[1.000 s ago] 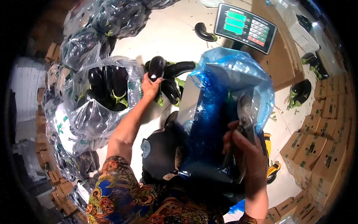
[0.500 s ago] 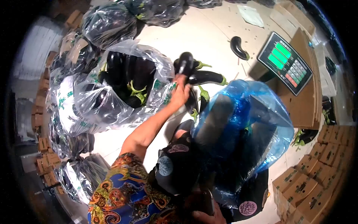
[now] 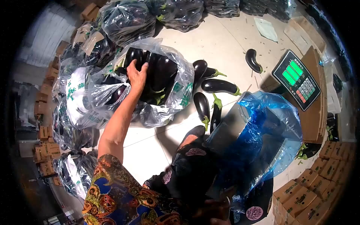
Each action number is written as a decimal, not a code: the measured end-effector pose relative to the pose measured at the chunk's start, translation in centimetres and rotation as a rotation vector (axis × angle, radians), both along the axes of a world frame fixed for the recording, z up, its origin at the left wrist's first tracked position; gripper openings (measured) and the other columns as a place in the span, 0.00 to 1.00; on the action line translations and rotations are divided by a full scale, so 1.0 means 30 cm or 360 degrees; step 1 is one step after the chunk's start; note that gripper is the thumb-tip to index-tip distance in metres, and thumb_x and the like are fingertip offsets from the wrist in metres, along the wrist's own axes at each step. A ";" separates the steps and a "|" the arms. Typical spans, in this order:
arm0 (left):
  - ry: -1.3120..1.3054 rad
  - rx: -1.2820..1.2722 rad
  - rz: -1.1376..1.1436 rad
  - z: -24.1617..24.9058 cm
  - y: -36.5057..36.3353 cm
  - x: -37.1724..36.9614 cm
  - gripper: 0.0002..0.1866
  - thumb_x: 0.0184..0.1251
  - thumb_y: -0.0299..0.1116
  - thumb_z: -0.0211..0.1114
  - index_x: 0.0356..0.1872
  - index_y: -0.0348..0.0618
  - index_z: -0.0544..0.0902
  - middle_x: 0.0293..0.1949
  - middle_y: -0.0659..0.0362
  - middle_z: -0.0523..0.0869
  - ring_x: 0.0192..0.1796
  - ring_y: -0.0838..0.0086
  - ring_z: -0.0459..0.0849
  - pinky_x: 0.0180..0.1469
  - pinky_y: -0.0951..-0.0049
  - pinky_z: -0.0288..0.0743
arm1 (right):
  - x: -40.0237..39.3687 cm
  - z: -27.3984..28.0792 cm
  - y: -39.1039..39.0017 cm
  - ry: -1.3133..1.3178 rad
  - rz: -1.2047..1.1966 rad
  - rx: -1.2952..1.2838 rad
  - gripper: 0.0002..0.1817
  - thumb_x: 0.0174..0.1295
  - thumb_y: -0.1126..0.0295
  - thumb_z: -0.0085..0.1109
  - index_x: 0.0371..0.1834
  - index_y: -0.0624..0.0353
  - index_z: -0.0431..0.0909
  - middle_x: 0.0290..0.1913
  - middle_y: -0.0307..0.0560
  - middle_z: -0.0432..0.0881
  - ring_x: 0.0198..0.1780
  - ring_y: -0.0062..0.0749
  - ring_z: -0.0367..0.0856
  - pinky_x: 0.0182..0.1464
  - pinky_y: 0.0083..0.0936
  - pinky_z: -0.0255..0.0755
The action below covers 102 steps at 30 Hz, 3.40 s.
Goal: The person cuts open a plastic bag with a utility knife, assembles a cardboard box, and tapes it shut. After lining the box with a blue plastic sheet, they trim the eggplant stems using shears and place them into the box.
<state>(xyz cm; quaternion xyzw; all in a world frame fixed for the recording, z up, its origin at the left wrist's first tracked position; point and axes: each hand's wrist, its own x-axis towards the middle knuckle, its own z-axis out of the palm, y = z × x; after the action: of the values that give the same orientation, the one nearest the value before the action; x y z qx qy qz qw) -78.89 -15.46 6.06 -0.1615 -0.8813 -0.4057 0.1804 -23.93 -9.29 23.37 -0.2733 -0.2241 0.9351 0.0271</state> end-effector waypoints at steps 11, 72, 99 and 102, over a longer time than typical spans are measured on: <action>-0.0780 -0.0948 0.0401 0.161 0.028 -0.327 0.50 0.38 0.55 0.78 0.62 0.37 0.67 0.59 0.44 0.78 0.62 0.53 0.77 0.63 0.56 0.71 | 0.041 -0.080 0.039 0.0252 -0.0400 0.0138 0.37 0.52 0.69 0.65 0.67 0.59 0.61 0.52 0.53 0.77 0.53 0.40 0.77 0.57 0.36 0.72; -0.2786 0.1244 -0.1946 0.767 0.535 1.239 0.29 0.62 0.49 0.68 0.59 0.43 0.76 0.59 0.53 0.79 0.61 0.57 0.78 0.61 0.47 0.74 | 0.257 0.118 0.163 -0.1215 -0.1084 0.2821 0.45 0.46 0.66 0.73 0.68 0.65 0.59 0.53 0.58 0.67 0.53 0.49 0.66 0.58 0.42 0.58; -0.2332 0.0822 -0.2034 0.815 0.613 1.281 0.35 0.61 0.56 0.63 0.62 0.40 0.70 0.57 0.50 0.78 0.60 0.58 0.78 0.59 0.49 0.76 | 0.444 0.090 0.203 -0.0832 -0.1255 0.1246 0.14 0.62 0.69 0.60 0.48 0.59 0.71 0.26 0.42 0.74 0.23 0.25 0.72 0.26 0.23 0.68; -0.2189 0.0390 -0.2088 0.810 0.615 1.256 0.39 0.56 0.59 0.65 0.62 0.40 0.70 0.54 0.52 0.80 0.57 0.62 0.79 0.59 0.53 0.74 | 0.460 0.082 0.202 -0.0187 -0.1732 0.0555 0.11 0.67 0.67 0.51 0.48 0.61 0.71 0.27 0.40 0.71 0.30 0.23 0.72 0.36 0.22 0.67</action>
<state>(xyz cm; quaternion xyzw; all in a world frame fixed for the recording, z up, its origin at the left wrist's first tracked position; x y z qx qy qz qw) -41.20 2.99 30.36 -0.3295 -0.4798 -0.5213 -0.6241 -10.12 -3.22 25.84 -0.3922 -0.2032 0.7189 0.5367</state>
